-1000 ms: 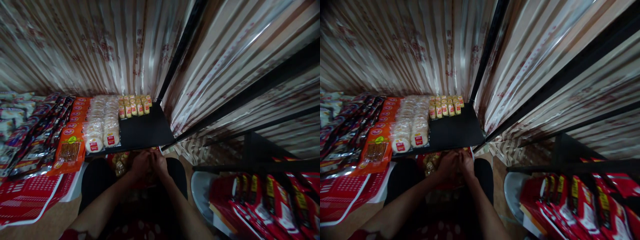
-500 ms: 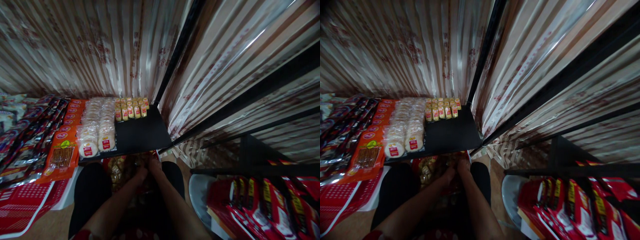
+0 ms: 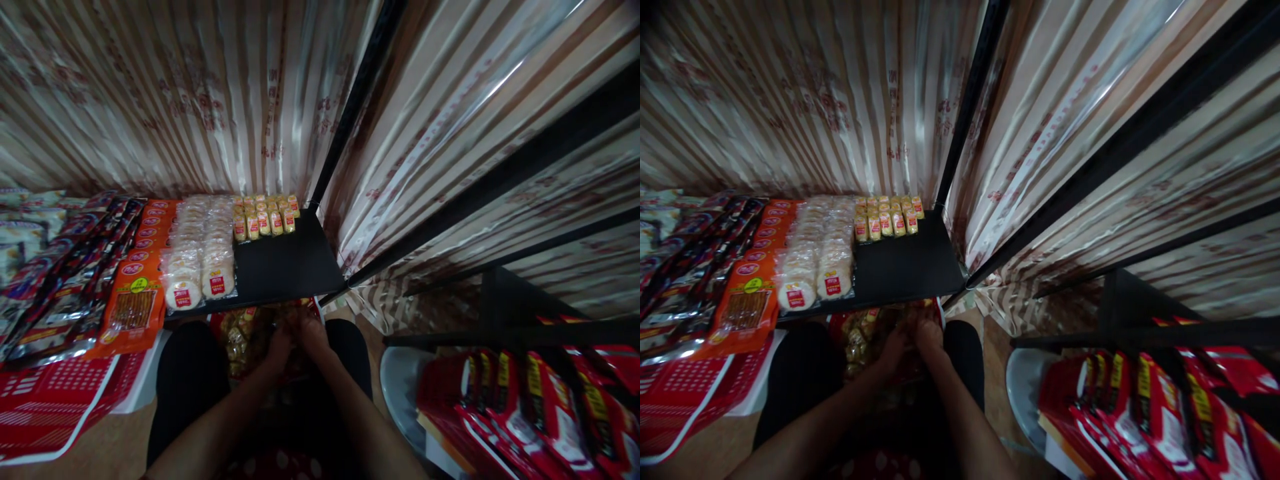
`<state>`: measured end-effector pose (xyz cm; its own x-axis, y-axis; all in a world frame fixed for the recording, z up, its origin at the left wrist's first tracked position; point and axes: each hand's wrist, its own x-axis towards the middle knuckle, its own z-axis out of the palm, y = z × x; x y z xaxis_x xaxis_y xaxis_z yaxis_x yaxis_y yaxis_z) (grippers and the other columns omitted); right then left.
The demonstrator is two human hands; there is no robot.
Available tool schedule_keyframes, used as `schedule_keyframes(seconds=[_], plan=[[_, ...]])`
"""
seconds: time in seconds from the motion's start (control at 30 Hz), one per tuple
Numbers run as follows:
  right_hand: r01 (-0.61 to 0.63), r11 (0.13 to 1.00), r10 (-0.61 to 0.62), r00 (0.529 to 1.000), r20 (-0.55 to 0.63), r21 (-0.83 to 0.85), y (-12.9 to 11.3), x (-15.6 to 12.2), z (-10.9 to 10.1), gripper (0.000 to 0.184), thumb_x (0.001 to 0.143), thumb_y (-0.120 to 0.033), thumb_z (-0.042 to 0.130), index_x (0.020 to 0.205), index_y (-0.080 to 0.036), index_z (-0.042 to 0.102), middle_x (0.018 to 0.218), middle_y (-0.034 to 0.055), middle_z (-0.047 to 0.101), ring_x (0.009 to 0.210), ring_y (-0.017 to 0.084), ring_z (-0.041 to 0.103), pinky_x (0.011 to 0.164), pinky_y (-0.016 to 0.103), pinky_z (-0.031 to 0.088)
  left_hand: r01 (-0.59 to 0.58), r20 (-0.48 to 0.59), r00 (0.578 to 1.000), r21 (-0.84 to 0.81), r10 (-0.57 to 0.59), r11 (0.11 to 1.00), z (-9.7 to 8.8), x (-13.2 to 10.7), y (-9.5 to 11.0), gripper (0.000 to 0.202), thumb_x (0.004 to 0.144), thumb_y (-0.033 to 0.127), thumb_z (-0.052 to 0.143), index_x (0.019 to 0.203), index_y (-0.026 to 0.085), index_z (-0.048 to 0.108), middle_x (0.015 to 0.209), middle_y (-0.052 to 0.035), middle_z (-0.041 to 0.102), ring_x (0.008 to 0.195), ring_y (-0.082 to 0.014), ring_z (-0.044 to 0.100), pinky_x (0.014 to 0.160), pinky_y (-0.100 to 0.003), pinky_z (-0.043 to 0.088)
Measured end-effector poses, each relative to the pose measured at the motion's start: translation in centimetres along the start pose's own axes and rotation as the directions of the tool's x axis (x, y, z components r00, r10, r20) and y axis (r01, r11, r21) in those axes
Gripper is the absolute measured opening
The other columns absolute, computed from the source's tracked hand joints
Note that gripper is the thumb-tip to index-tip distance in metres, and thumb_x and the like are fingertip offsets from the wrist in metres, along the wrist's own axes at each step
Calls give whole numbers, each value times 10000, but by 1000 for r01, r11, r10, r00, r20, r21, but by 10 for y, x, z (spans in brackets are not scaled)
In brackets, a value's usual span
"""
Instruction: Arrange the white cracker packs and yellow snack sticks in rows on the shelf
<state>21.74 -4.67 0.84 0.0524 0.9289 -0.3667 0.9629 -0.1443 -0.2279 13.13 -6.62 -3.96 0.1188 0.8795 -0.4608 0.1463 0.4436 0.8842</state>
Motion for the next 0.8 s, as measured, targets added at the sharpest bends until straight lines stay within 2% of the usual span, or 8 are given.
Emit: schedule_keyframes(seconds=[0.13,0.27,0.37,0.47,0.57,0.7,0.8], plan=[[65,995,-60,996,-73,74,-1,-20,-13,409,849,-319,478,1227,-164,492,1210,146,566,1073,220,560,873,291,425,-13,-109,994,-37,9,999,-7,-24,11,485,708,77,447,1174,191,520,1110,-72,640,1046,-193,585,941,-335,452],[156,975,-127,976,-179,156,1,-36,-27,425,828,-316,508,1216,-141,503,1174,136,583,1036,226,573,884,300,437,-142,-232,961,45,149,989,-11,-49,29,473,704,79,414,1168,110,498,1188,-128,557,1115,-189,522,1006,-331,386],[228,952,-157,937,-312,206,3,-39,-36,430,823,-314,504,1204,-113,507,1115,148,602,1010,235,578,877,324,452,-240,-257,931,110,261,965,-13,-58,48,424,751,122,402,1162,122,505,1161,-121,548,1098,-188,517,997,-335,389],[293,916,-161,894,-417,275,1,-32,-45,418,817,-307,498,1190,-118,514,1055,135,609,965,226,586,857,331,470,-345,-281,885,142,372,928,-14,-54,66,362,819,183,377,1153,152,511,1123,-105,557,1064,-185,528,972,-337,409],[333,886,-154,868,-472,323,-5,-19,-53,427,811,-290,490,1212,-144,503,1024,117,600,945,222,579,854,345,474,-414,-304,840,177,450,893,-19,-40,82,311,853,218,359,1109,169,529,1092,-99,564,1041,-182,535,960,-335,418],[346,859,-133,863,-488,377,-24,1,-61,457,809,-270,483,1256,-175,475,1032,109,580,936,221,562,849,355,471,-404,-318,826,241,465,883,-33,-20,104,301,864,219,345,1108,186,520,1092,-86,559,1045,-169,531,977,-329,404],[377,835,-130,843,-522,401,-44,23,-63,467,810,-246,473,1272,-179,466,1044,112,577,956,221,546,860,354,462,-358,-344,827,289,445,888,-48,-9,118,340,878,244,327,1165,176,496,1162,-97,538,1106,-172,502,1013,-330,371]])
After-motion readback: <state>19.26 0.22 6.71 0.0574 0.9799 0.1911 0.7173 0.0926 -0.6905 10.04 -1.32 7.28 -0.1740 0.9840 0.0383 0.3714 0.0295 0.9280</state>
